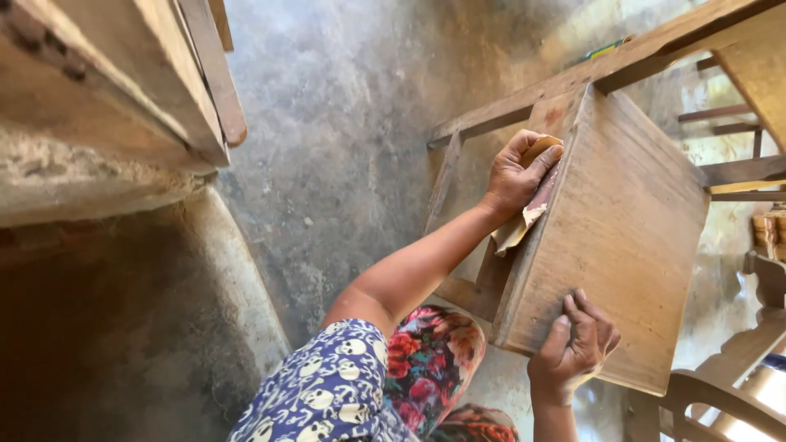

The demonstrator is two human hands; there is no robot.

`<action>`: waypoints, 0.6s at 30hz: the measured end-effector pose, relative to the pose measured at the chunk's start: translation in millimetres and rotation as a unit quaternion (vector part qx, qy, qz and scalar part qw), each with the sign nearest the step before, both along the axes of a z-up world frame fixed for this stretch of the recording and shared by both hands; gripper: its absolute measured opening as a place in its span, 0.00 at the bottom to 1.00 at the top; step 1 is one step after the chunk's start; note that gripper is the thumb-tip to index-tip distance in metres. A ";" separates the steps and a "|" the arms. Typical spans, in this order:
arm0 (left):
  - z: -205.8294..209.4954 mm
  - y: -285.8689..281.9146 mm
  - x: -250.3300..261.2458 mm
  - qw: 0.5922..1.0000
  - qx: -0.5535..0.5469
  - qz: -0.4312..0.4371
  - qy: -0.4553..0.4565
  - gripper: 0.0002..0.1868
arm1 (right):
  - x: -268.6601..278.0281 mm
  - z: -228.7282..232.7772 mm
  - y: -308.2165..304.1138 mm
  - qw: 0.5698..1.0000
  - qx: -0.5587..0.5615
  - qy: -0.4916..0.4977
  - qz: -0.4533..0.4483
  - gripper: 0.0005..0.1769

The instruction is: The person sands the edges and surfaces of a small wooden stool using a piece of sandpaper. They work on the top surface and the side edges, holding the stool steady with one hand while sanding with the other.

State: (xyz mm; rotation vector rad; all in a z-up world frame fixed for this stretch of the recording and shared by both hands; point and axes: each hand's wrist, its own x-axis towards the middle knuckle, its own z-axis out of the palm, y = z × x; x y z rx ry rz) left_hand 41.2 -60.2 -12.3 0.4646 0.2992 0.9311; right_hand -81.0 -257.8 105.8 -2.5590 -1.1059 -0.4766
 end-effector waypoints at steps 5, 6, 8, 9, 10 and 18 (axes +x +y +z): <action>2.8 41.8 61.2 0.996 0.038 -0.001 0.084 0.11 | 0.4 -1.8 0.0 1.000 0.002 -0.002 -0.010 0.17; 5.8 48.5 68.0 0.998 0.033 -0.004 0.053 0.08 | -0.4 -1.4 1.7 1.000 0.006 -0.001 -0.010 0.17; 0.1 38.4 53.6 0.996 0.025 -0.004 0.087 0.09 | -2.7 0.9 1.4 1.000 0.004 0.005 -0.014 0.17; -1.3 38.0 49.3 0.993 0.022 -0.001 0.116 0.10 | -1.2 -0.1 4.3 1.000 0.007 0.005 -0.015 0.17; 0.0 43.0 56.4 0.993 0.025 -0.001 0.112 0.10 | 0.2 -0.2 3.3 1.000 0.010 0.001 -0.015 0.17; -13.8 42.4 64.2 0.994 0.069 0.013 0.080 0.06 | -1.4 0.1 3.5 1.000 0.003 0.013 -0.010 0.17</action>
